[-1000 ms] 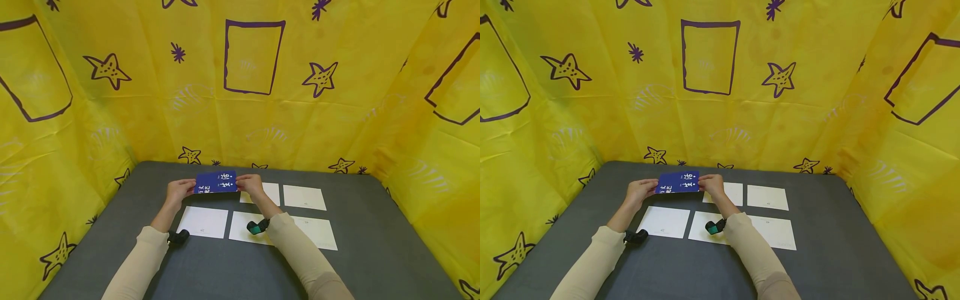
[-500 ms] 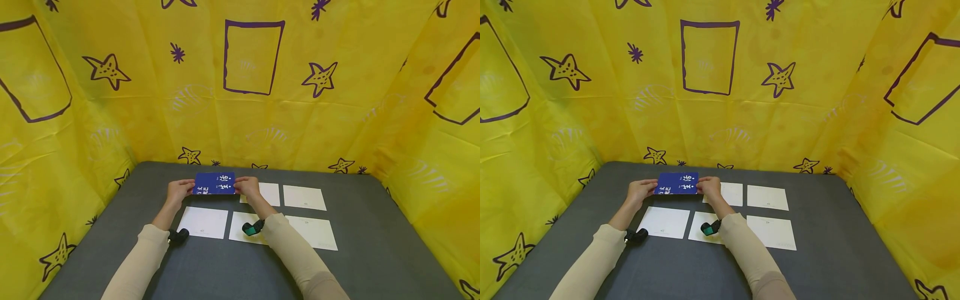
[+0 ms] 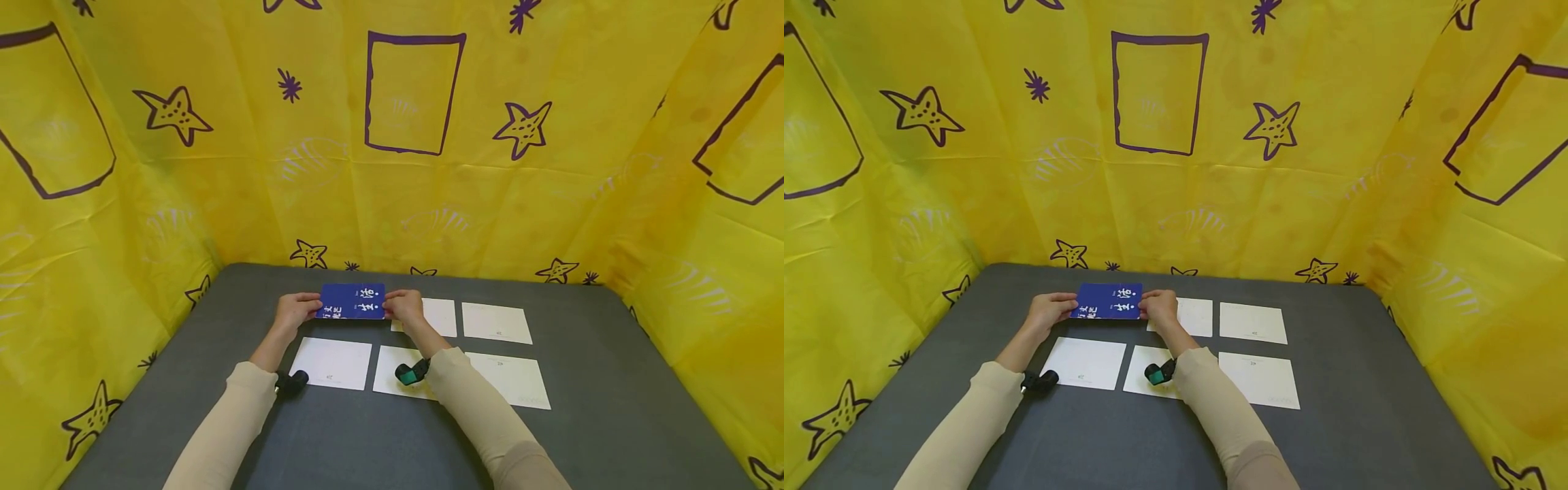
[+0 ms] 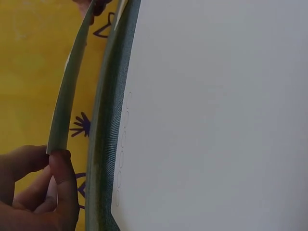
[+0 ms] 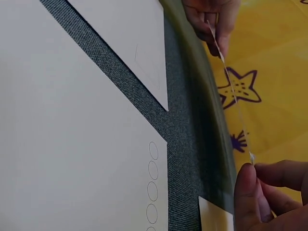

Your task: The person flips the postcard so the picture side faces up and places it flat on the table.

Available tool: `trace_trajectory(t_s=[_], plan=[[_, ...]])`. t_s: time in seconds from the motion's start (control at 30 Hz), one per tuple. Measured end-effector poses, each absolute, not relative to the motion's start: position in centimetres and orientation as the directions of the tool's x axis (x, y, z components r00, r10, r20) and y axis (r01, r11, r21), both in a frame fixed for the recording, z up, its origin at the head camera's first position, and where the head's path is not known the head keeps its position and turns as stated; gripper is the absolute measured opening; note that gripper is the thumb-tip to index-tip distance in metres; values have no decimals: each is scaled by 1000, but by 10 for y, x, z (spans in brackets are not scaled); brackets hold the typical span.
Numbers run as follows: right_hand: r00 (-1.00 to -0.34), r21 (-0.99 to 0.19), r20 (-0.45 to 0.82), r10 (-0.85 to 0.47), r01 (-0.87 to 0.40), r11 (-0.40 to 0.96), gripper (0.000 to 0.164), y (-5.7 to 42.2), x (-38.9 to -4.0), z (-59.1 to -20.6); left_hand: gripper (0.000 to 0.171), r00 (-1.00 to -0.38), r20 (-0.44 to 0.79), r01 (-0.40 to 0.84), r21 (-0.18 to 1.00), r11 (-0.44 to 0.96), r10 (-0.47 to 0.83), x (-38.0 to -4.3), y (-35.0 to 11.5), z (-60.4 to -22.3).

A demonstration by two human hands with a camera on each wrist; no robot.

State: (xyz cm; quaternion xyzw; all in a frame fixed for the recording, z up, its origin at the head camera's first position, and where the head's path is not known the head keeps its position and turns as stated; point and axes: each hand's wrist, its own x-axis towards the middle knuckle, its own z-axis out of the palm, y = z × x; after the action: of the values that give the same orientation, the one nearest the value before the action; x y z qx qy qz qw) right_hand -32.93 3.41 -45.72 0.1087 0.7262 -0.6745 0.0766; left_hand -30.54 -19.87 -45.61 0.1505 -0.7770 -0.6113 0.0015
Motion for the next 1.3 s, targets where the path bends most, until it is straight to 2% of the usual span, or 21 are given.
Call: trace_trajectory(t_s=[0.27,0.4,0.63,0.93,1.17,1.3], plan=[[-957,-950,-277,88,287,125,21,30,-335,-464,31,-949,-215,-272,928,255,-231,-311,-202,-461],[-956,-936,-274,106,290,199,20,26,-334,-463,31,-949,-220,-277,922,270,-226,-312,-203,-462],[-969,-901,-213,126,245,358,14,20,-330,-463,29,-960,-182,-244,915,323,-211,-312,-204,-462],[-975,-881,-189,120,222,417,14,16,-332,-469,25,-955,-174,-268,855,444,-242,-314,-204,-463],[-993,-864,-97,72,120,488,14,17,-329,-466,24,-954,-161,-270,822,501,-251,-314,-204,-460],[-994,-854,-99,50,111,509,15,19,-326,-463,24,-954,-162,-274,810,519,-252,-312,-204,-459]])
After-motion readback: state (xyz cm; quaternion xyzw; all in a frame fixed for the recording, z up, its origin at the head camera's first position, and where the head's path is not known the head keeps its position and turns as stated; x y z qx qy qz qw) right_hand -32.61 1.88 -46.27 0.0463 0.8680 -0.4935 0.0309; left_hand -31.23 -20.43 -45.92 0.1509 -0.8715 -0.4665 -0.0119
